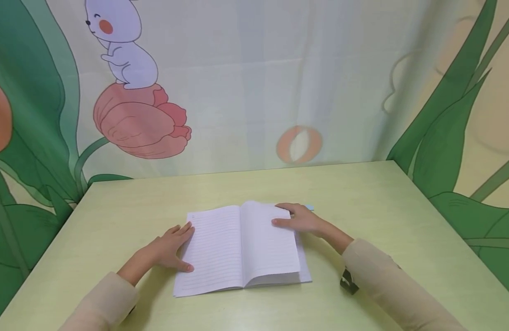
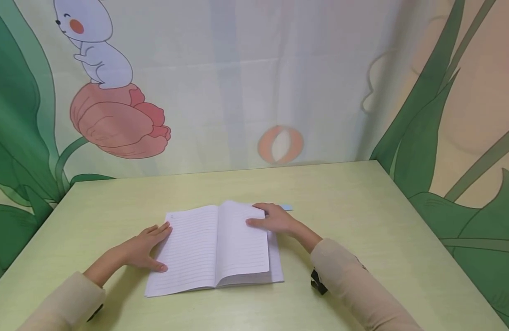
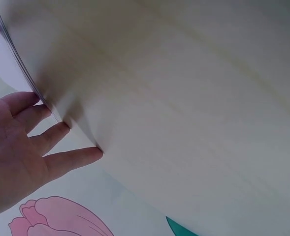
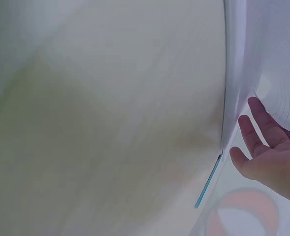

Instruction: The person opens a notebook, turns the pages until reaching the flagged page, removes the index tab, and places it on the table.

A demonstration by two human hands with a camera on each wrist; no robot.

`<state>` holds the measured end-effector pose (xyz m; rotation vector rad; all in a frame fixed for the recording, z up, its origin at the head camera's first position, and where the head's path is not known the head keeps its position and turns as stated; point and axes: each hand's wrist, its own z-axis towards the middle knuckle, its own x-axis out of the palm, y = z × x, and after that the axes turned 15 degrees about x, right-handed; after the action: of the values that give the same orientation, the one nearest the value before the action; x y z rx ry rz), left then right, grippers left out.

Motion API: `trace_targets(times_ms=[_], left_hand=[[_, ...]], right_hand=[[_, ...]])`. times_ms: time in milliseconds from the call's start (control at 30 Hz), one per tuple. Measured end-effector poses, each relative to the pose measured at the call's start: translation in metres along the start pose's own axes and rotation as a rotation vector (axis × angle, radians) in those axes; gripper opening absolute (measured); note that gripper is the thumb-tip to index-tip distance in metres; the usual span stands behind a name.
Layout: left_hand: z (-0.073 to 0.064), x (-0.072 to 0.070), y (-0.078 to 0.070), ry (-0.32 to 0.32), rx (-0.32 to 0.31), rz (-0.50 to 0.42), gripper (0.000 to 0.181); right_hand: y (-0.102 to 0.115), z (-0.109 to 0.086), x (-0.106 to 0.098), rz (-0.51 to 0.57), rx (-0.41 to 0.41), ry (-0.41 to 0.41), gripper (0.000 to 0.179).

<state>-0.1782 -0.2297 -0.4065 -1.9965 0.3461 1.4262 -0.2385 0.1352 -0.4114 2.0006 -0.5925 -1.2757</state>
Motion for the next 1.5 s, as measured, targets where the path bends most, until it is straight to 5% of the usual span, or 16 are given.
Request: trace_targets(times_ms=[633, 1100, 1500], left_hand=[[0.004, 0.004, 0.001, 0.004, -0.015, -0.031, 0.103], [0.007, -0.005, 0.000, -0.058, 0.030, -0.252, 0.068], [0.009, -0.008, -0.001, -0.121, 0.007, -0.351, 0.069]], right_hand=[[0.029, 0.002, 0.025, 0.035, -0.031, 0.096, 0.076], [0.043, 0.011, 0.050, -0.189, -0.163, 0.122, 0.093], [0.060, 0.017, 0.071, -0.513, -0.160, 0.016, 0.092]])
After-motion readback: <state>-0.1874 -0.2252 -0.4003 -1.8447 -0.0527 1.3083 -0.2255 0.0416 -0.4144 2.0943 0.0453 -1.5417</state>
